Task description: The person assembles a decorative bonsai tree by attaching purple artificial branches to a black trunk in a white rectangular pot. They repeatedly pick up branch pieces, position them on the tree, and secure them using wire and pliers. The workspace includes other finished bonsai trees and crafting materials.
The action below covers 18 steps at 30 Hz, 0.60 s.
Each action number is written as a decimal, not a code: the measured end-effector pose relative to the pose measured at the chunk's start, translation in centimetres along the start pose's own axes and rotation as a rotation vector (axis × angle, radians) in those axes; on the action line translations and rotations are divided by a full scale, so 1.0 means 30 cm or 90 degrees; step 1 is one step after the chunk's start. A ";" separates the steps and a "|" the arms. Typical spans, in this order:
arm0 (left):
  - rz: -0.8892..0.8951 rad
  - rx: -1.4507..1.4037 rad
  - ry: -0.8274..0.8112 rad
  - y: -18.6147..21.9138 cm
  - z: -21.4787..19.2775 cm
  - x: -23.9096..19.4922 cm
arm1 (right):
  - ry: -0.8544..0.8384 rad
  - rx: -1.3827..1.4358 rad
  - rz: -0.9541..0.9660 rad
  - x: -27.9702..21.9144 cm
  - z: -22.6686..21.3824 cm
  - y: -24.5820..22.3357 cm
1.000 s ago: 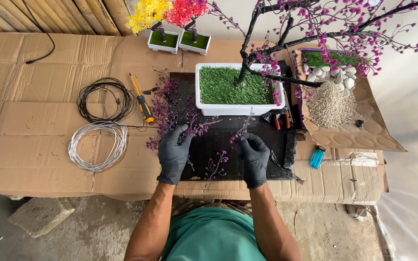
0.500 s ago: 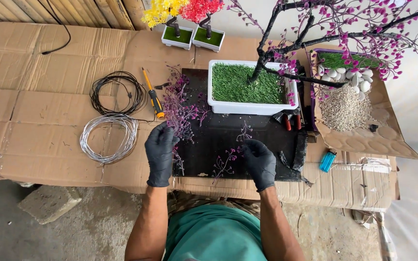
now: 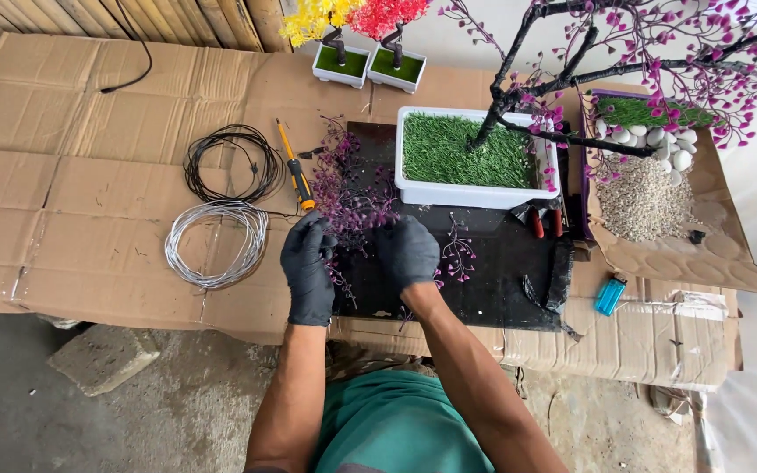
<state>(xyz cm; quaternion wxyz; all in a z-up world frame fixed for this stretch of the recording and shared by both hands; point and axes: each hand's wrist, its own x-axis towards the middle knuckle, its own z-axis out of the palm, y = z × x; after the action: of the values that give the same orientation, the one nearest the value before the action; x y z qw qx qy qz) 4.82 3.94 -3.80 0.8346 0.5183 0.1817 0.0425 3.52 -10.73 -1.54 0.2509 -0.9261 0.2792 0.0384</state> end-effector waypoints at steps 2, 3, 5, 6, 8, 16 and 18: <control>-0.013 -0.050 0.017 0.030 -0.026 -0.010 | 0.001 0.001 -0.031 0.040 0.017 -0.007; -0.026 -0.100 0.035 0.045 -0.038 -0.014 | 0.001 0.003 -0.062 0.062 0.024 -0.011; -0.032 -0.131 0.038 0.031 -0.075 0.005 | -0.016 -0.006 -0.047 0.044 -0.006 -0.040; -0.039 -0.158 0.040 0.022 -0.096 0.014 | -0.035 -0.013 -0.028 0.034 -0.018 -0.054; -0.049 -0.173 0.046 0.022 -0.105 0.016 | -0.030 -0.031 -0.022 0.045 -0.002 -0.029; -0.097 -0.236 0.045 -0.027 -0.088 0.021 | -0.049 0.002 0.013 0.059 -0.055 -0.038; -0.098 -0.266 0.041 -0.042 -0.091 0.035 | -0.043 0.003 0.001 0.066 -0.040 -0.057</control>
<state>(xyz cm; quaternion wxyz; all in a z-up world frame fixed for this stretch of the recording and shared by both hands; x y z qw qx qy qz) 4.69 5.96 -6.28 0.9183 0.3173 0.2345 0.0321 6.01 -11.08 -0.15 0.2622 -0.9235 0.2715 0.0690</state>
